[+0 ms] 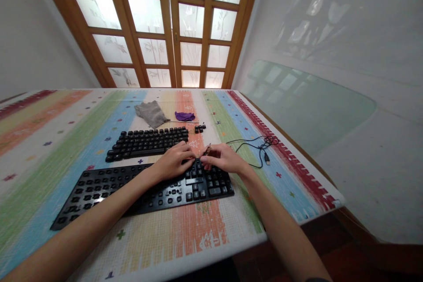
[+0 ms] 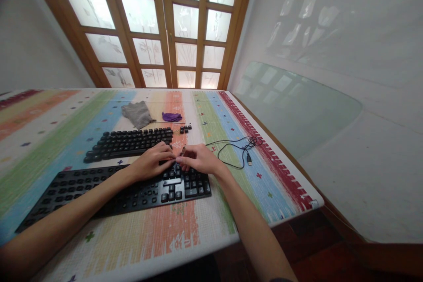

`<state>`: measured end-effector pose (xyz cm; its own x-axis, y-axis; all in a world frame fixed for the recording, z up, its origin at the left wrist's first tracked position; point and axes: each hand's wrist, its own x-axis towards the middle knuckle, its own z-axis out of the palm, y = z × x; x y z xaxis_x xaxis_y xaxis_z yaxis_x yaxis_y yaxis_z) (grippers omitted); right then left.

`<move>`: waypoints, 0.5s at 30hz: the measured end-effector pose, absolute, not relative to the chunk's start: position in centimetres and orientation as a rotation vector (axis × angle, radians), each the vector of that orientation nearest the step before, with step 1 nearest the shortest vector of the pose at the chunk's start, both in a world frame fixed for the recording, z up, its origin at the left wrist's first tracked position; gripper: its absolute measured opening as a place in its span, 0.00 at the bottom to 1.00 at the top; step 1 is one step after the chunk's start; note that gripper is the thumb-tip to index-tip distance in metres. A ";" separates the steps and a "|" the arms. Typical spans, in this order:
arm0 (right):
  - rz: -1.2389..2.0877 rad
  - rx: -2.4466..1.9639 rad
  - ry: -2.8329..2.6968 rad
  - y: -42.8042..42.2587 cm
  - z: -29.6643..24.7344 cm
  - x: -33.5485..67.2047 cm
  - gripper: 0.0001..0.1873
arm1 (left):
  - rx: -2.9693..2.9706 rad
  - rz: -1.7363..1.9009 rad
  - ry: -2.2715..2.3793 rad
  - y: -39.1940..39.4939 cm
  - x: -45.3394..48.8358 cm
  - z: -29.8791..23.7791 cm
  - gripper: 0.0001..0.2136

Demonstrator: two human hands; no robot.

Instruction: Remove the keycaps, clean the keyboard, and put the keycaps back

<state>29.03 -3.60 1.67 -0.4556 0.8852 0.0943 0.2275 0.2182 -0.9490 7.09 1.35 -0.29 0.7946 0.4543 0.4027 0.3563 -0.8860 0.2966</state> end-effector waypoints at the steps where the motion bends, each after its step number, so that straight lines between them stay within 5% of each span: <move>1: 1.219 -1.033 -1.856 -3.7 1.7 28.9 0.18 | 2.778 0.688 0.622 1.3 7.1 -0.2 0.10; 7: 0.886 -1.056 -2.041 -3.9 1.7 28.1 0.16 | 2.787 0.641 0.560 1.2 7.4 0.2 0.10; 15: 0.874 -1.214 -1.795 -2.7 0.6 28.1 0.19 | 2.748 0.638 0.545 1.3 7.3 0.0 0.09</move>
<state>28.13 -2.73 0.59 -0.2358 0.9454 0.2248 0.4059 0.3060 -0.8612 7.33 1.29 -0.01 0.8326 0.4152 0.3666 0.2975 -0.8935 0.3363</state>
